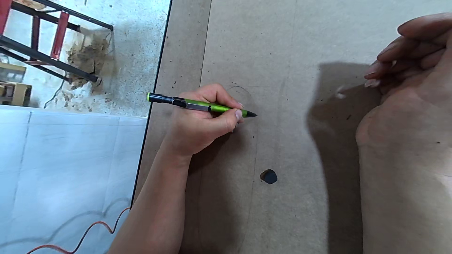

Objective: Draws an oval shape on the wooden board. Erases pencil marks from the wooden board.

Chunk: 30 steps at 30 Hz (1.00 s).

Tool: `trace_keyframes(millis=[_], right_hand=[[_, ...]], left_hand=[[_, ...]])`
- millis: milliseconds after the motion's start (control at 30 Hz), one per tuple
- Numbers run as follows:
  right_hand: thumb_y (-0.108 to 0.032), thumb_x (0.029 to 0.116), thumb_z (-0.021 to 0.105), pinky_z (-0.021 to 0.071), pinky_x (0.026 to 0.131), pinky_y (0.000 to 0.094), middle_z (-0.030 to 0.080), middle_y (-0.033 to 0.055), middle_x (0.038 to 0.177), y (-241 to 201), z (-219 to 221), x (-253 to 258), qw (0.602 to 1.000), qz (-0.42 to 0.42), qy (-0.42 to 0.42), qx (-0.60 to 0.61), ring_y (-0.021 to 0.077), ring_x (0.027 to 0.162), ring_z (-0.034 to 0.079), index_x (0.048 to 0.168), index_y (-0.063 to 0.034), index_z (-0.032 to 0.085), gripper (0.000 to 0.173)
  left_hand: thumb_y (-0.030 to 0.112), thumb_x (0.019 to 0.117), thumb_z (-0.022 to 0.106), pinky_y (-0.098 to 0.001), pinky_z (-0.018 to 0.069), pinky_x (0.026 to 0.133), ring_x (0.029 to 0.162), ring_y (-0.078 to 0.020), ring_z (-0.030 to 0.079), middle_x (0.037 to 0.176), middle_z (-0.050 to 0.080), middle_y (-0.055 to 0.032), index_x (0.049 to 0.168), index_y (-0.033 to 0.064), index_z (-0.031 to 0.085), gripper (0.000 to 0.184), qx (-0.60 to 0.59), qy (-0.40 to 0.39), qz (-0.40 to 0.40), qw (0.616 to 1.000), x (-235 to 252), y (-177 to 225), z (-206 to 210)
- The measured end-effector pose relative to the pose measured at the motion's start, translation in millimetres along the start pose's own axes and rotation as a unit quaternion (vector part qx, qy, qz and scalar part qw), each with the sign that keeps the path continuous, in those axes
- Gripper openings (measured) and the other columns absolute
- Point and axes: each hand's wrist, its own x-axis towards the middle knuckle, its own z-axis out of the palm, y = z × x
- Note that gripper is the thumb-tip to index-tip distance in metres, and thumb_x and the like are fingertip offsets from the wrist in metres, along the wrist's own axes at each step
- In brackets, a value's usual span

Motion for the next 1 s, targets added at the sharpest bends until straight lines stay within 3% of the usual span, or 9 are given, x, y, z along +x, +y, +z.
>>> trace_keyframes(millis=[267,500,700,867,1000], right_hand=[[-0.024,0.1143,0.034,0.0572,0.061,0.0248,0.068,-0.0033,0.082,-1,0,-1,1.000,0.007,-0.001,-0.002,0.0098,0.068,0.066,0.103,-0.0087,0.066,0.037],[-0.020,0.1138,0.034,0.0576,0.061,0.0255,0.069,-0.0015,0.084,2,-1,-1,1.000,0.005,0.000,0.000,0.0109,0.069,0.067,0.106,-0.0065,0.066,0.036],[-0.022,0.1140,0.034,0.0576,0.062,0.0249,0.069,-0.0017,0.082,1,-1,-1,1.000,0.006,0.004,0.006,0.0107,0.068,0.067,0.104,-0.0065,0.067,0.037],[-0.022,0.1141,0.034,0.0574,0.061,0.0249,0.068,-0.0017,0.082,2,-1,-1,1.000,0.004,0.000,0.009,0.0104,0.068,0.066,0.103,-0.0070,0.066,0.037],[-0.024,0.1141,0.034,0.0575,0.062,0.0247,0.068,-0.0026,0.083,2,-2,-1,1.000,0.009,-0.003,-0.002,0.0095,0.069,0.066,0.104,-0.0079,0.066,0.038]], left_hand=[[0.004,0.0877,0.072,-0.0230,0.0563,0.055,0.065,-0.0104,0.066,0.085,0.072,-0.0059,0.092,0.0028,0.070,0.004,0.002,-0.054,0.003,0.999,-1,2,-5],[-0.003,0.0904,0.070,-0.0299,0.0638,0.059,0.067,-0.0172,0.072,0.082,0.074,-0.0098,0.096,-0.0013,0.068,0.006,0.006,0.036,-0.011,0.999,1,2,4],[0.000,0.0883,0.072,-0.0271,0.0611,0.056,0.066,-0.0147,0.070,0.084,0.073,-0.0084,0.093,0.0010,0.069,0.006,0.002,-0.017,-0.005,1.000,-1,1,-1],[-0.004,0.0907,0.069,-0.0297,0.0636,0.059,0.066,-0.0171,0.072,0.081,0.074,-0.0105,0.097,-0.0025,0.068,0.006,-0.001,0.057,-0.010,0.998,2,0,5],[-0.003,0.0897,0.071,-0.0285,0.0631,0.058,0.067,-0.0162,0.071,0.083,0.074,-0.0097,0.096,-0.0017,0.068,0.007,-0.001,0.032,-0.003,0.999,1,0,2]])
